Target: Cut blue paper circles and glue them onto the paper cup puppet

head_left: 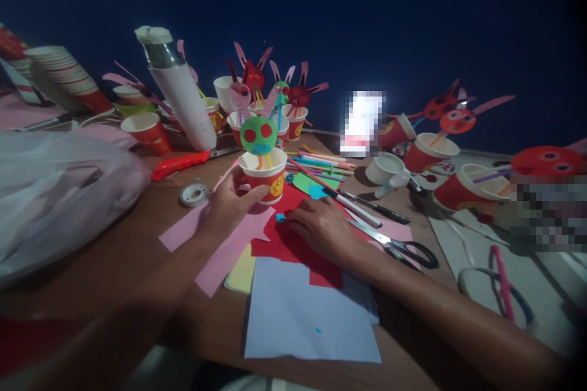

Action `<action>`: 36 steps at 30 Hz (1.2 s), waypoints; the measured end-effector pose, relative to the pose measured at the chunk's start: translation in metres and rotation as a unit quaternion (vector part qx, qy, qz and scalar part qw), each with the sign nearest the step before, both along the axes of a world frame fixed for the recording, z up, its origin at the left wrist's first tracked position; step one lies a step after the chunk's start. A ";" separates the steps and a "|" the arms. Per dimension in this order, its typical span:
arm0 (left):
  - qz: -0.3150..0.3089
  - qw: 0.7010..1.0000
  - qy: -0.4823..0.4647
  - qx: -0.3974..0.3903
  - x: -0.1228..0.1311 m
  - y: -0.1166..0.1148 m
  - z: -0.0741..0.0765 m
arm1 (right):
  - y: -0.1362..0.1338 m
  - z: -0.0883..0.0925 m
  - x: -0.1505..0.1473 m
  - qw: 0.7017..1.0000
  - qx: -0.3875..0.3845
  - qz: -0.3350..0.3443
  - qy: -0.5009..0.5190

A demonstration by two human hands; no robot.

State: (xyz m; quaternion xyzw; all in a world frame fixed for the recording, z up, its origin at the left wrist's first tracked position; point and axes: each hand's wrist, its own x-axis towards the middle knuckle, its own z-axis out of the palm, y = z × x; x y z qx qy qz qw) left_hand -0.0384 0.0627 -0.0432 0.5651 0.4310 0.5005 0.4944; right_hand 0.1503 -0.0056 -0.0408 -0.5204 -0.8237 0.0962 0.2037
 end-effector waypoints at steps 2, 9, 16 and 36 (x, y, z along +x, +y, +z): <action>-0.021 1.000 -0.005 -0.007 -0.001 0.001 -0.001 | 0.005 0.001 -0.001 0.999 0.011 0.021 -0.039; -0.030 0.999 -0.011 -0.006 -0.002 0.003 0.000 | 0.011 0.006 -0.006 0.991 0.030 0.057 -0.115; -0.028 0.999 -0.007 -0.014 -0.003 0.004 -0.002 | 0.014 -0.001 -0.009 0.985 0.065 0.057 -0.153; -0.053 0.997 0.018 -0.049 0.010 -0.007 0.000 | -0.028 0.017 0.021 0.973 -0.133 -0.023 0.188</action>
